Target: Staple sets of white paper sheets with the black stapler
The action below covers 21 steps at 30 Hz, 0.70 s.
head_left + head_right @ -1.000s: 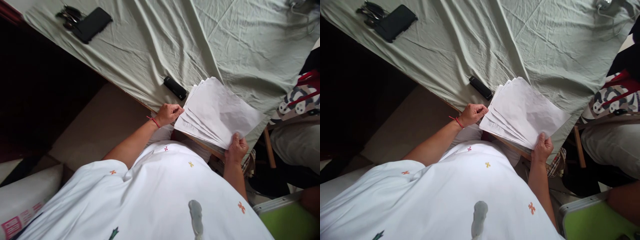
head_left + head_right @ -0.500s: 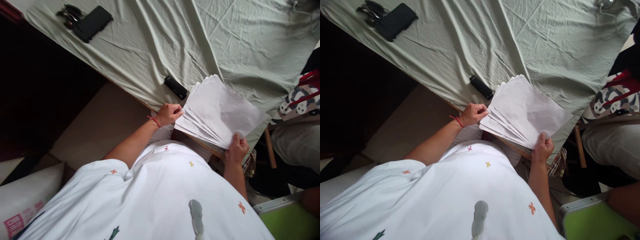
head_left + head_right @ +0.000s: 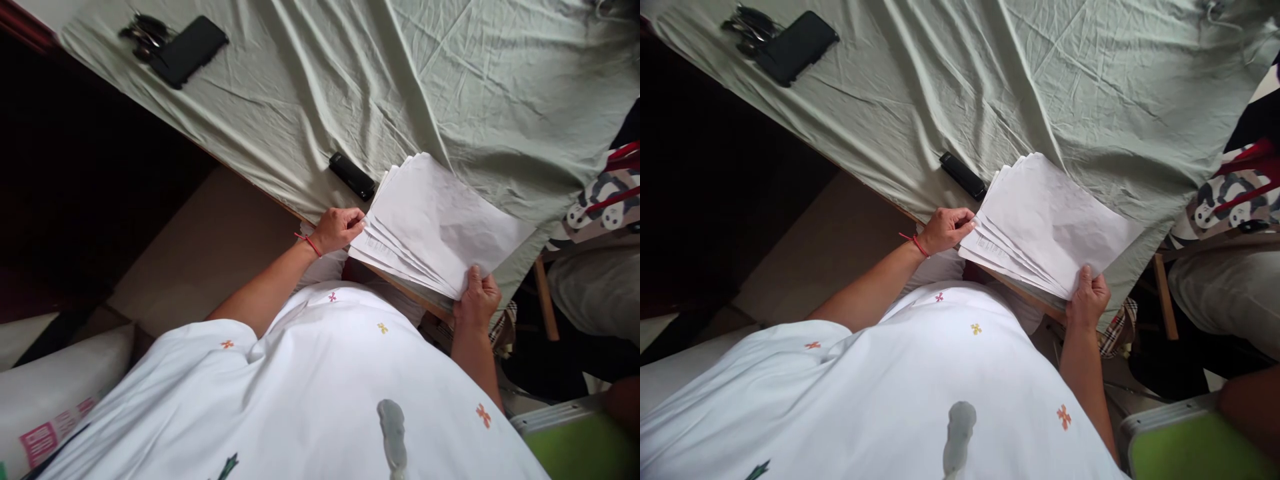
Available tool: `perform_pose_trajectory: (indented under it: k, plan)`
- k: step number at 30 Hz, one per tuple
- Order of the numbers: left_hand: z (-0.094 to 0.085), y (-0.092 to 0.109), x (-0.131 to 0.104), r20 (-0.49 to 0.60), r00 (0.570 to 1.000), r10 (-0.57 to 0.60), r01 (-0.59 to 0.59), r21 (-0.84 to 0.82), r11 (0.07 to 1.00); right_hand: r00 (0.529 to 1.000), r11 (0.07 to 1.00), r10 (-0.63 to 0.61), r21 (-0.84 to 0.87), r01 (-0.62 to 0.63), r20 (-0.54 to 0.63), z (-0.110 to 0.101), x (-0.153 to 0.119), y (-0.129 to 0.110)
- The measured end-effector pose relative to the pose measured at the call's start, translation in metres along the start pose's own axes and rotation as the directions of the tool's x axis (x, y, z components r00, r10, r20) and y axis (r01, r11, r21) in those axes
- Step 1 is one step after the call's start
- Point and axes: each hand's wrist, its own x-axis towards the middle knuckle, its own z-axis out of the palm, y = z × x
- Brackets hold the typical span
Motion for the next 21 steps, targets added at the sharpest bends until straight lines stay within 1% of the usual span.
perform_pose_trajectory:
  k: [2,5,8,11,14,17,21]
  plan:
    - [0.0,0.0,0.0,0.001,1.0,-0.004,0.004,-0.016,1.0,0.998,0.998,0.059,0.015,-0.059,0.026,0.0,0.002,-0.003]
    - [0.0,0.002,0.002,0.007,1.0,-0.02,0.021,-0.091,0.996,0.982,0.984,0.175,0.006,-0.176,0.068,-0.001,0.005,-0.008]
    - [0.0,0.007,0.004,-0.003,0.998,-0.069,0.068,-0.151,0.986,0.966,0.973,0.231,-0.003,-0.233,0.115,-0.003,0.006,-0.013]
    - [0.001,0.01,0.006,-0.017,0.995,-0.102,0.098,-0.145,0.985,0.954,0.969,0.243,0.003,-0.247,0.176,-0.01,0.001,-0.018]
    - [0.003,0.011,0.006,-0.006,0.994,-0.107,0.105,-0.169,0.98,0.947,0.968,0.251,-0.031,-0.25,0.201,-0.02,-0.007,-0.02]
    - [0.006,0.013,0.007,0.018,0.99,-0.139,0.138,-0.296,0.945,0.952,0.973,0.229,-0.034,-0.227,0.204,-0.031,-0.012,-0.02]
    - [0.014,0.018,0.006,0.063,0.983,-0.172,0.181,-0.49,0.853,0.965,0.985,0.169,-0.01,-0.17,0.199,-0.045,-0.01,-0.02]
